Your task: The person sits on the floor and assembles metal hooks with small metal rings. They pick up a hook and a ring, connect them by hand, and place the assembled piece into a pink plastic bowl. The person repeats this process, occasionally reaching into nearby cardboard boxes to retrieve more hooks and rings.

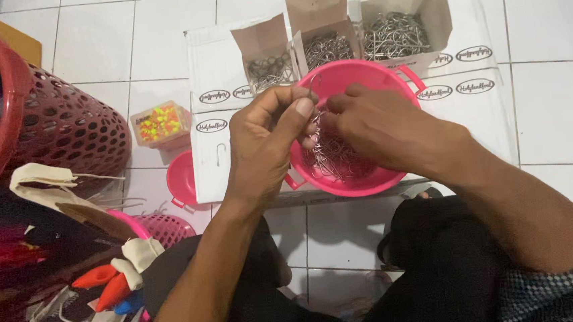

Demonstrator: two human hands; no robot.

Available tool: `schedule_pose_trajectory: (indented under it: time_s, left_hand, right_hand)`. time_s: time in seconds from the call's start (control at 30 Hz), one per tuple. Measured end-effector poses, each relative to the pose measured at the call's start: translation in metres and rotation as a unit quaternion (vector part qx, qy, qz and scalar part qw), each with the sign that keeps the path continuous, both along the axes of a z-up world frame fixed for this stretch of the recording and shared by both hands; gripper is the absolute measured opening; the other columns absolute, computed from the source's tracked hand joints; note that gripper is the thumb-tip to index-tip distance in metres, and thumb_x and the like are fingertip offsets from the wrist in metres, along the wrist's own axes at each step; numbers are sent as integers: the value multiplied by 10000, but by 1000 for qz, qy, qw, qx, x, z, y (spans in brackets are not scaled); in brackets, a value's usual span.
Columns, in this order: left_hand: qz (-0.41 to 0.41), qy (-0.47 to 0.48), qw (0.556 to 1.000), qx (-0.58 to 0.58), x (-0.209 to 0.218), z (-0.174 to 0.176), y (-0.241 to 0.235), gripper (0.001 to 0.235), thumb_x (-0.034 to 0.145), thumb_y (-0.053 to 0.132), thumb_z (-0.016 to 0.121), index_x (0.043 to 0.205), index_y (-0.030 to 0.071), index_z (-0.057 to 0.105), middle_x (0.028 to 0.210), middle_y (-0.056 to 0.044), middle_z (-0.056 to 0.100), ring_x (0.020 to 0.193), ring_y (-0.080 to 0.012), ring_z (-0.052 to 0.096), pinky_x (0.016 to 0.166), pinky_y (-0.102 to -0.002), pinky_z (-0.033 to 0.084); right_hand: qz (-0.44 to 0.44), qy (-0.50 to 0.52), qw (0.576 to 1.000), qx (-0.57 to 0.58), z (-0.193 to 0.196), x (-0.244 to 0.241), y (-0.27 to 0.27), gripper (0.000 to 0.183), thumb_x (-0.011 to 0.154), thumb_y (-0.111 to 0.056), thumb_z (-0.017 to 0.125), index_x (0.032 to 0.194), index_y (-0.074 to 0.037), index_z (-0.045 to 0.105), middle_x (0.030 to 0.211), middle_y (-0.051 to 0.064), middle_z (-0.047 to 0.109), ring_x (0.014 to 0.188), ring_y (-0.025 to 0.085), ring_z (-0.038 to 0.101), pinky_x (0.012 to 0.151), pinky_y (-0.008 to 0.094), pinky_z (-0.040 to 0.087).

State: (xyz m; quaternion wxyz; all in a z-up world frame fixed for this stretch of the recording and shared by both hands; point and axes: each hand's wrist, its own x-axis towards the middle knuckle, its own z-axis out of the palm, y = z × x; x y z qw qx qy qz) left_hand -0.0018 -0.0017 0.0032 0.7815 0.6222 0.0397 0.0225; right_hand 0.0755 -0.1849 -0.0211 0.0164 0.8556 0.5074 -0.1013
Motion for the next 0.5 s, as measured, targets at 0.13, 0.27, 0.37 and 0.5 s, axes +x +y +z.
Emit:
schedule_pose_trajectory:
  time_s: [0.13,0.27,0.37,0.5]
  left_hand:
    - [5,1,1000,-16,1,-3,0,186,955,167,656,1015,-7,679,845,-69,656,678,-126,599,578,-235,549]
    - [2,12,1000,4,1,-7,1,190,953,209,663,1026,35,682,798,-37,648,676,-96,600,592,-222,559]
    - [-3,6,1000,7,0,-5,1,170,963,208,652,1019,48,677,811,-20,644,706,-87,611,600,-213,564]
    - [-6,-3,1000,13,0,-2,2,174,968,211,652,1009,46,691,806,-22,649,710,-82,606,609,-213,566]
  right_hand:
    - [-17,-4,998,-65,-41,12,5,436,997,-166,483,1431,-120,495,1221,160,616,1008,373,606,647,525,591]
    - [-20,-27,999,-35,-39,12,5,259,1030,-182,462,1258,-129,573,1060,139,693,931,375,658,633,522,573]
    - [-46,-12,998,-35,-23,11,7,228,1042,-190,459,1220,-152,597,988,127,700,893,395,676,531,542,548]
    - [-77,32,995,-60,5,9,5,192,1025,-105,478,1182,-89,588,786,107,618,638,361,629,474,502,471]
